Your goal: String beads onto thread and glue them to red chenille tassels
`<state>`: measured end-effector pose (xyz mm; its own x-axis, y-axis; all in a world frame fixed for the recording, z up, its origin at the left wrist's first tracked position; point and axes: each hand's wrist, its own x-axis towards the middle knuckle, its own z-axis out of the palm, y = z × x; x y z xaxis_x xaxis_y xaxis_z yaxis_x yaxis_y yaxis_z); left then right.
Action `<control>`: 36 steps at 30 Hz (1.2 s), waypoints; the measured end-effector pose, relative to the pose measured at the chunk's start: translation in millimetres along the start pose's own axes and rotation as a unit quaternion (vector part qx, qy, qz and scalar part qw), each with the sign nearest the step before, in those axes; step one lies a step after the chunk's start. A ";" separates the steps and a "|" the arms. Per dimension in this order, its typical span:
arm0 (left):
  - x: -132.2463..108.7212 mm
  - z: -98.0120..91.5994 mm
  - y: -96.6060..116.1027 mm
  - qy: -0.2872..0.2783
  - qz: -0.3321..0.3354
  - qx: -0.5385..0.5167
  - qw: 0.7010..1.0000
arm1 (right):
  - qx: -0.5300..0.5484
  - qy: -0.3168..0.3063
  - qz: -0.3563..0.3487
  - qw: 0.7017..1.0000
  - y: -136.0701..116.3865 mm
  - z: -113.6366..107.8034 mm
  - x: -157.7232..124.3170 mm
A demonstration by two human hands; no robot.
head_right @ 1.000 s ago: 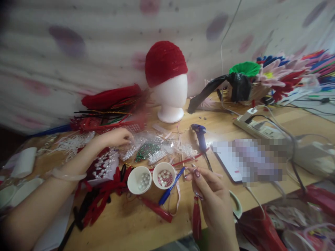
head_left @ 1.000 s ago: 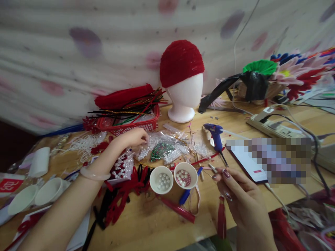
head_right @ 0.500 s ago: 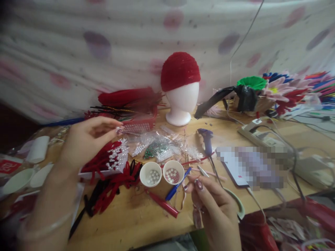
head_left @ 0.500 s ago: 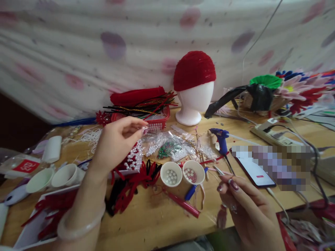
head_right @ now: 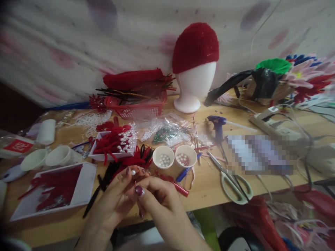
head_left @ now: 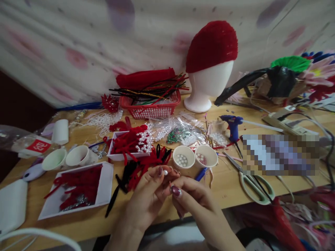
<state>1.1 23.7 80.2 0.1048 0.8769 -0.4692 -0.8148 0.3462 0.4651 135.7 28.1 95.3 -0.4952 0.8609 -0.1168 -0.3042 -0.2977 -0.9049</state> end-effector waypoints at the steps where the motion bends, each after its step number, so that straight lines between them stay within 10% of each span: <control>1: 0.0 -0.6 1.4 0.002 -0.008 -0.005 1.000 | 0.000 0.002 0.002 1.000 0.1 0.0 -0.1; 36: 12.3 -2.3 -0.4 -0.057 -0.037 0.016 0.998 | 0.035 0.006 0.050 0.998 -1.0 -14.6 8.8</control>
<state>1.4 33.5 72.5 0.2296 0.8797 -0.4163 -0.7840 0.4206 0.4565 143.5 42.0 89.2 -0.5159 0.8305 -0.2101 -0.3098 -0.4095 -0.8581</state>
